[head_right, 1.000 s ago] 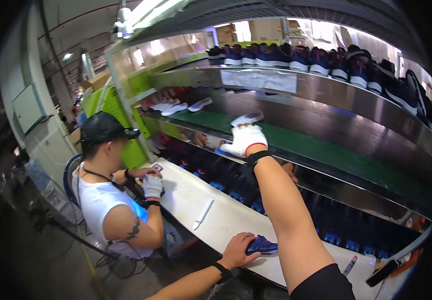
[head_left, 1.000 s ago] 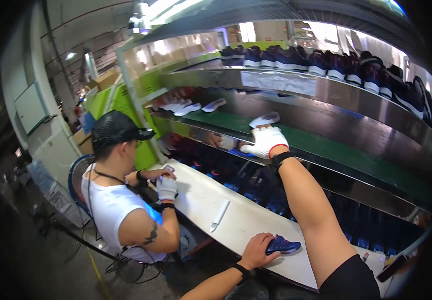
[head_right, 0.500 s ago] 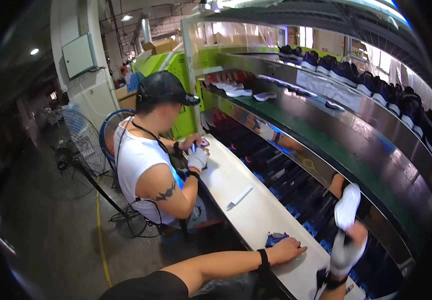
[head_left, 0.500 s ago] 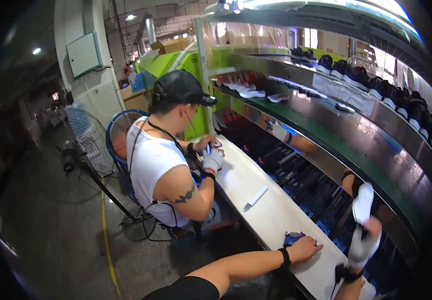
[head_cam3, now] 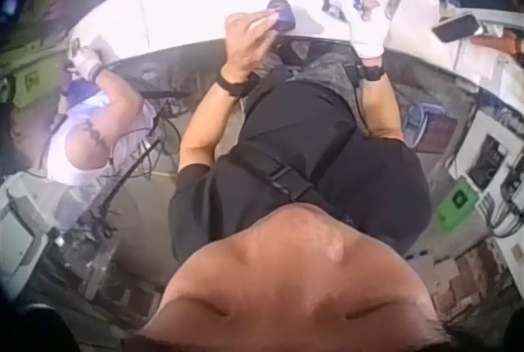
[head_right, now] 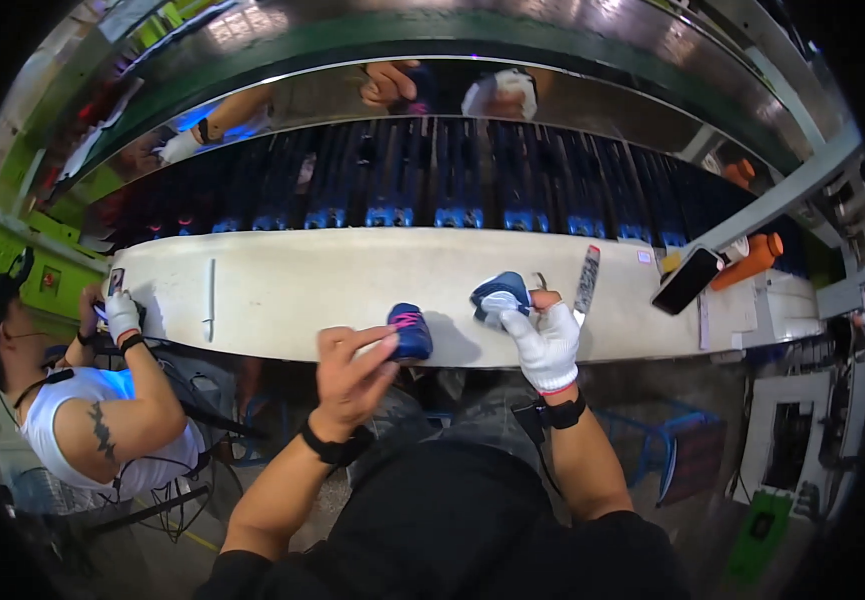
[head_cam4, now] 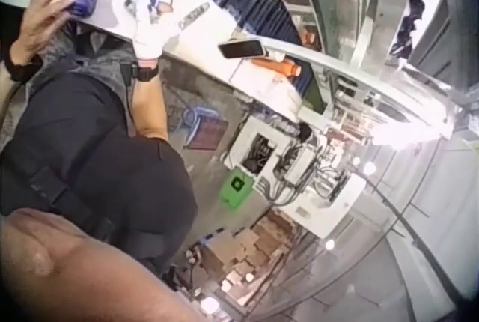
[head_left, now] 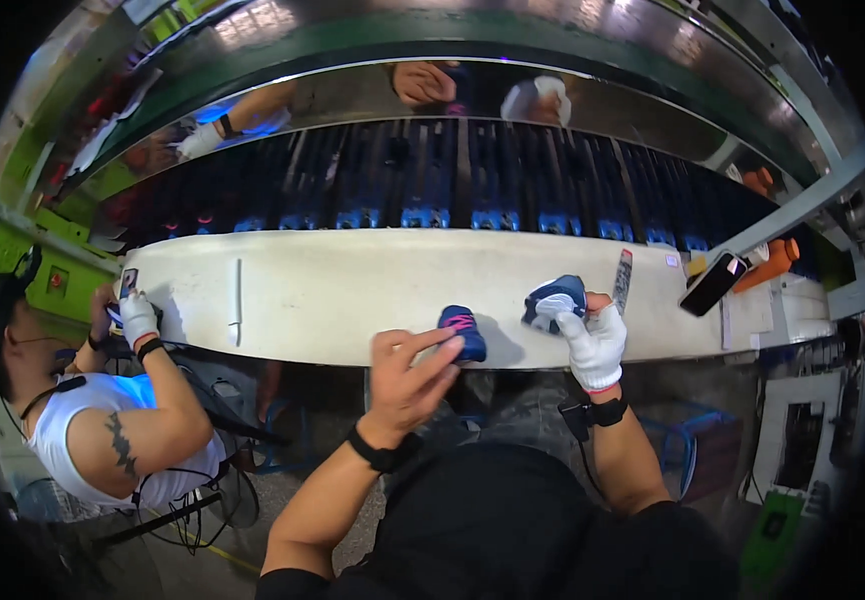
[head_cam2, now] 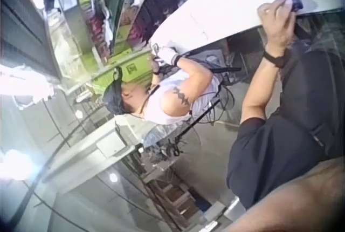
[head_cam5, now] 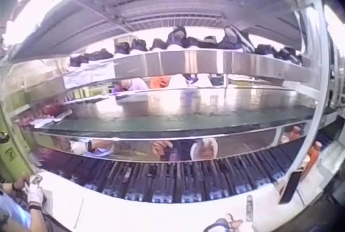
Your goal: Checking and assembling shoe components on a factory line.
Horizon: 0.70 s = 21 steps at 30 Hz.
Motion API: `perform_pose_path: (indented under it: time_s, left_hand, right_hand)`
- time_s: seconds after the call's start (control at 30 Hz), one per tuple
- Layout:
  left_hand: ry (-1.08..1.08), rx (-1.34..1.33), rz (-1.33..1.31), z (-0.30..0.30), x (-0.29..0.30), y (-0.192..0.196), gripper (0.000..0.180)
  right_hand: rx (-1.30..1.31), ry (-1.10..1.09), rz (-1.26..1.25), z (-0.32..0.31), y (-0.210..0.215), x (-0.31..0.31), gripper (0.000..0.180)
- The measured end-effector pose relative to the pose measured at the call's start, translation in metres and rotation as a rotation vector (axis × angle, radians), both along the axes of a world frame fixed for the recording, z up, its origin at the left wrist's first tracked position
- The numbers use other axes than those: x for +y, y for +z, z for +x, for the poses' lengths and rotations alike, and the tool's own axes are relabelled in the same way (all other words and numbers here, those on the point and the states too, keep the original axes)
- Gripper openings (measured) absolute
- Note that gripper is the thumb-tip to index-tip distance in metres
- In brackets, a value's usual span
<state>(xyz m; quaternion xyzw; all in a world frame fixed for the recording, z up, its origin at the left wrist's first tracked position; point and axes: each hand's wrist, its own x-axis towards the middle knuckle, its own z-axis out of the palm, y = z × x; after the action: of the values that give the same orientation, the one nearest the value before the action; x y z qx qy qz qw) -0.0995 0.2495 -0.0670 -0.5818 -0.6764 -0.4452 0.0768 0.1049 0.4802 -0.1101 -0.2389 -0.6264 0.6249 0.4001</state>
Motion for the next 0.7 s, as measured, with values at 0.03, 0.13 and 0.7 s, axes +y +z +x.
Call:
perform_pose_path:
  time_s: [0.03,0.13,0.7]
  left_hand:
    - [0.007,-0.024,-0.003,-0.001,-0.002,0.002,0.06]
    - [0.109,-0.601,-0.11,0.018,-0.01,-0.002,0.032]
    - [-0.026,-0.315,0.061,0.021,-0.004,-0.012,0.031]
  right_hand:
    - [0.046,0.034,0.003,0.006,0.003,-0.004,0.033]
    - [0.142,0.276,-0.071,0.011,0.022,-0.03,0.04]
    - [-0.007,0.348,0.54,-0.029,0.0,-0.061,0.032]
